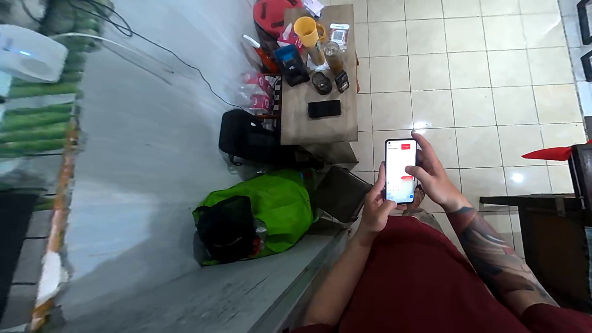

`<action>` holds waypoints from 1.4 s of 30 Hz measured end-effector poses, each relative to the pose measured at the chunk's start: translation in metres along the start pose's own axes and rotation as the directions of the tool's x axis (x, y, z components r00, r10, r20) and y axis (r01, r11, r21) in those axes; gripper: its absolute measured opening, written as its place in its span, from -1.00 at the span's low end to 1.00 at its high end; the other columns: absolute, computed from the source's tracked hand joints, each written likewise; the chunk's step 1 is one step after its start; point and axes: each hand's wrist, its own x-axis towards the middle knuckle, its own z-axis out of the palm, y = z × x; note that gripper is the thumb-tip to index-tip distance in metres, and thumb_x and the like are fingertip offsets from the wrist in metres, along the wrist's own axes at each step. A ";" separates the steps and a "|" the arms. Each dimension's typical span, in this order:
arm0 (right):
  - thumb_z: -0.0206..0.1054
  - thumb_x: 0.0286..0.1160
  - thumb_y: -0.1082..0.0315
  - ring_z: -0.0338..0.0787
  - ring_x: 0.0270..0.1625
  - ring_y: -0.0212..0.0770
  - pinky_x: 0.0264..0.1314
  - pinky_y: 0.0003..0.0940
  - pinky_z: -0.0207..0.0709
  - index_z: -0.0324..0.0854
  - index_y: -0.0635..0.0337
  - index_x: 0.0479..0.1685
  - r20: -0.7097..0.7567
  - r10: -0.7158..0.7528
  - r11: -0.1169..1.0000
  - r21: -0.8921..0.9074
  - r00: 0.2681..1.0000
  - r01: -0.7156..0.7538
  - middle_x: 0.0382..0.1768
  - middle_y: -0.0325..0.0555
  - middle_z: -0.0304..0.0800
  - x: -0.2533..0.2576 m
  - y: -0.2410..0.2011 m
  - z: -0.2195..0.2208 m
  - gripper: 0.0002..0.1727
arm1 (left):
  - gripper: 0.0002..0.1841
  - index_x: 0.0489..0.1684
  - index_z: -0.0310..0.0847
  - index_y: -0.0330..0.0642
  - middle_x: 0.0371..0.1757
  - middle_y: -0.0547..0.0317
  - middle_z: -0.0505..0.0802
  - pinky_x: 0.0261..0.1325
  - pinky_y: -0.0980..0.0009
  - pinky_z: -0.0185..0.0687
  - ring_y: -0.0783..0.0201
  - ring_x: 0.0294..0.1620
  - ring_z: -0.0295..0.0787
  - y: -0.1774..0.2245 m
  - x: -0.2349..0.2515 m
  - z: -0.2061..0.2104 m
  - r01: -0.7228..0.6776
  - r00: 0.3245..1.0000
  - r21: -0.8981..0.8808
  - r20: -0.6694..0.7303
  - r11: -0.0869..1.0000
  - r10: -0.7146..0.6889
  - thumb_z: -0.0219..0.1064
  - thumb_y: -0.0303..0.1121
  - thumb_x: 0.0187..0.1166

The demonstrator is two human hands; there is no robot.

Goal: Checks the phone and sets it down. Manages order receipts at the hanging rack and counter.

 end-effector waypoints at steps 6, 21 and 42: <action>0.14 0.65 0.35 0.88 0.08 -0.01 -0.06 -0.05 0.85 -0.15 -0.40 0.91 0.063 0.035 0.999 0.022 0.997 -0.036 0.38 -0.04 0.70 0.017 0.001 -0.001 -0.15 | -0.01 0.96 -0.18 0.12 0.50 -0.21 0.64 -0.12 -0.07 0.90 -0.09 0.09 0.85 0.000 0.004 0.001 -0.013 0.996 0.015 -0.085 1.000 0.014 0.06 -0.66 0.33; 0.10 0.67 0.43 0.88 0.08 -0.02 -0.01 -0.07 0.84 -0.03 -0.31 0.87 0.179 0.051 0.994 0.090 0.982 -0.068 0.34 -0.02 0.73 0.096 -0.002 -0.072 -0.22 | -0.02 0.97 -0.22 0.08 0.52 -0.22 0.62 -0.08 -0.05 0.90 -0.08 0.11 0.85 -0.014 0.087 0.031 -0.017 0.979 0.044 -0.200 0.999 0.026 0.05 -0.65 0.37; 0.18 0.69 0.38 0.88 0.01 -0.04 -0.05 -0.10 0.84 -0.01 -0.28 0.84 0.216 0.026 0.982 0.177 0.976 -0.065 0.24 0.02 0.75 0.151 0.000 -0.191 -0.25 | 0.00 0.97 -0.24 0.12 0.50 -0.19 0.66 -0.04 -0.07 0.90 -0.09 0.14 0.85 -0.048 0.193 0.104 0.016 0.965 0.044 -0.263 0.999 -0.004 0.10 -0.65 0.37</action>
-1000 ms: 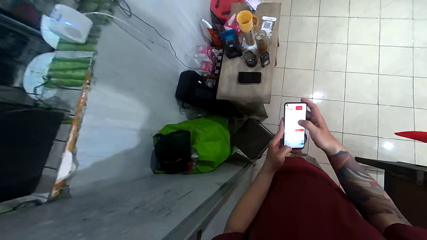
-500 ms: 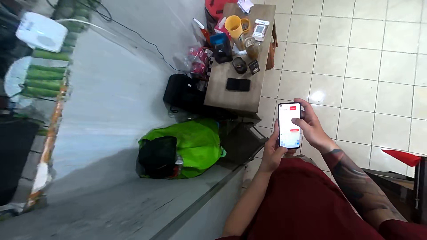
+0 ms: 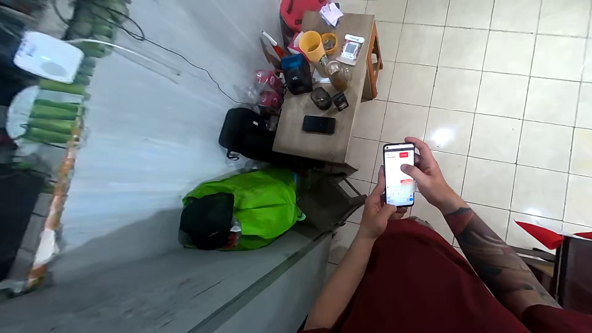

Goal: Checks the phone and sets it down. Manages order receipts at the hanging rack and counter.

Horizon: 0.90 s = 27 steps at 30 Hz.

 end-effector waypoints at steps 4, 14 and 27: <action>0.20 0.67 0.39 0.88 0.02 -0.02 -0.03 -0.08 0.84 0.00 -0.27 0.84 0.010 -0.008 1.000 0.010 1.000 0.007 0.25 0.03 0.75 0.004 -0.002 -0.011 -0.24 | 0.00 0.97 -0.21 0.14 0.51 -0.18 0.65 -0.02 -0.08 0.90 -0.08 0.16 0.84 -0.001 0.007 0.008 -0.008 1.000 0.001 -0.007 1.000 0.008 0.10 -0.66 0.36; 0.19 0.68 0.40 0.88 0.02 -0.04 -0.04 -0.11 0.84 0.00 -0.28 0.84 0.040 -0.023 0.999 0.023 0.999 0.022 0.27 0.02 0.74 0.011 -0.007 -0.026 -0.24 | 0.00 0.96 -0.19 0.15 0.48 -0.18 0.67 0.00 -0.07 0.90 -0.09 0.16 0.85 0.005 0.018 0.023 -0.011 0.999 0.008 -0.032 1.000 0.011 0.08 -0.65 0.35; -0.07 0.70 0.33 0.69 0.48 -0.08 0.44 -0.04 0.66 -0.27 -0.28 0.97 0.164 -0.059 0.996 -0.063 0.985 0.070 0.64 -0.06 0.49 0.011 -0.014 -0.041 -0.18 | 0.04 0.97 -0.24 0.23 0.51 -0.08 0.65 -0.21 0.14 0.91 0.04 -0.02 0.87 0.006 0.023 0.025 -0.033 0.993 0.107 -0.113 0.994 0.045 0.31 -0.55 0.42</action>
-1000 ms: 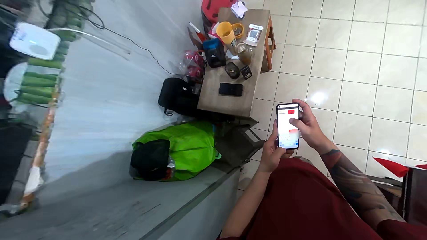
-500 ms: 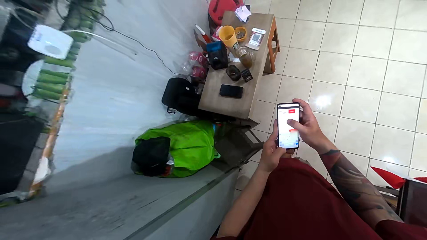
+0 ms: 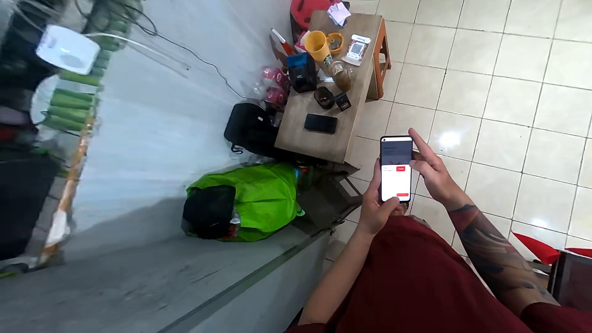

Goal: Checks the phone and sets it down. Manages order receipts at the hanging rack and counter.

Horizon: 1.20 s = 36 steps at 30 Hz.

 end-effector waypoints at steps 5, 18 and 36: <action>0.42 0.36 0.56 0.77 0.34 -0.01 0.32 -0.04 0.75 -0.46 -0.32 0.95 0.068 -0.003 1.000 -0.017 0.998 0.004 0.52 -0.07 0.61 0.003 0.000 0.004 0.26 | 0.06 0.96 -0.23 0.28 0.44 -0.09 0.70 -0.23 0.17 0.91 0.04 -0.06 0.88 0.002 -0.001 0.001 0.015 0.999 0.022 -0.028 1.000 -0.014 0.36 -0.55 0.42; 0.08 0.55 0.43 0.77 0.34 -0.04 0.27 -0.05 0.76 -0.40 -0.29 0.96 0.061 -0.021 0.999 0.034 0.998 0.019 0.55 -0.02 0.56 -0.003 0.000 0.003 -0.01 | 0.12 0.96 -0.17 0.28 0.34 -0.04 0.76 -0.37 0.28 0.86 0.12 -0.24 0.85 0.005 0.003 0.009 0.046 0.994 0.127 -0.108 0.991 -0.032 0.51 -0.59 0.38; 0.02 0.58 0.45 0.79 0.29 -0.05 0.25 -0.06 0.76 -0.37 -0.29 0.96 0.042 -0.006 0.998 0.066 0.999 0.003 0.54 0.01 0.56 -0.001 -0.001 0.002 -0.05 | 0.09 0.97 -0.21 0.27 0.34 -0.07 0.77 -0.33 0.28 0.86 0.12 -0.24 0.86 0.004 0.008 0.005 0.044 0.998 0.071 -0.046 0.997 -0.041 0.45 -0.58 0.42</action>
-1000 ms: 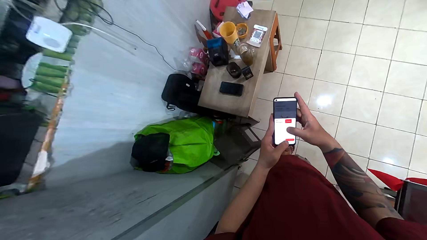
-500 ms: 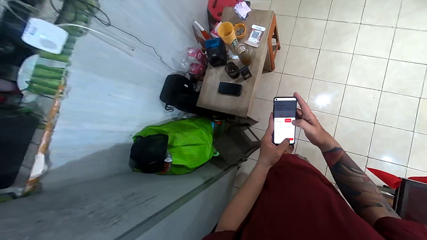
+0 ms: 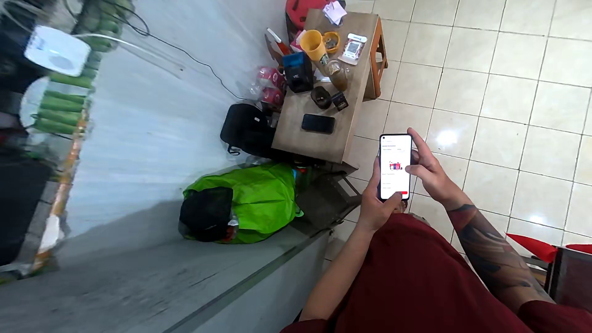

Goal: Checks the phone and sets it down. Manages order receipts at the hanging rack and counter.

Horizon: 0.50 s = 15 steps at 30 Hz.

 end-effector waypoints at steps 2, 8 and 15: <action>0.03 0.58 0.45 0.79 0.28 -0.05 0.24 -0.07 0.76 -0.37 -0.28 0.96 0.000 -0.005 1.000 -0.003 1.000 0.005 0.52 0.02 0.57 0.000 0.001 0.000 -0.05 | 0.08 0.97 -0.21 0.27 0.36 -0.06 0.76 -0.33 0.29 0.86 0.13 -0.25 0.85 0.000 0.000 -0.001 -0.001 1.000 -0.014 0.005 1.000 0.001 0.43 -0.58 0.42; 0.02 0.58 0.47 0.79 0.30 -0.04 0.25 -0.05 0.76 -0.37 -0.30 0.95 -0.003 0.006 1.000 0.000 1.000 -0.006 0.56 0.00 0.55 0.001 -0.001 0.002 -0.05 | 0.03 0.96 -0.21 0.30 0.44 -0.07 0.70 -0.34 0.29 0.84 0.13 -0.21 0.84 -0.003 0.001 -0.005 -0.013 0.998 -0.068 0.053 0.998 0.017 0.32 -0.57 0.47; 0.03 0.58 0.46 0.79 0.30 -0.04 0.24 -0.05 0.77 -0.37 -0.33 0.95 -0.005 0.017 1.000 0.012 1.000 -0.017 0.56 -0.02 0.55 0.001 -0.001 0.003 -0.05 | -0.01 0.96 -0.21 0.31 0.51 -0.06 0.65 -0.33 0.28 0.83 0.14 -0.14 0.84 -0.007 0.001 -0.008 -0.032 0.996 -0.115 0.080 0.993 0.041 0.23 -0.55 0.47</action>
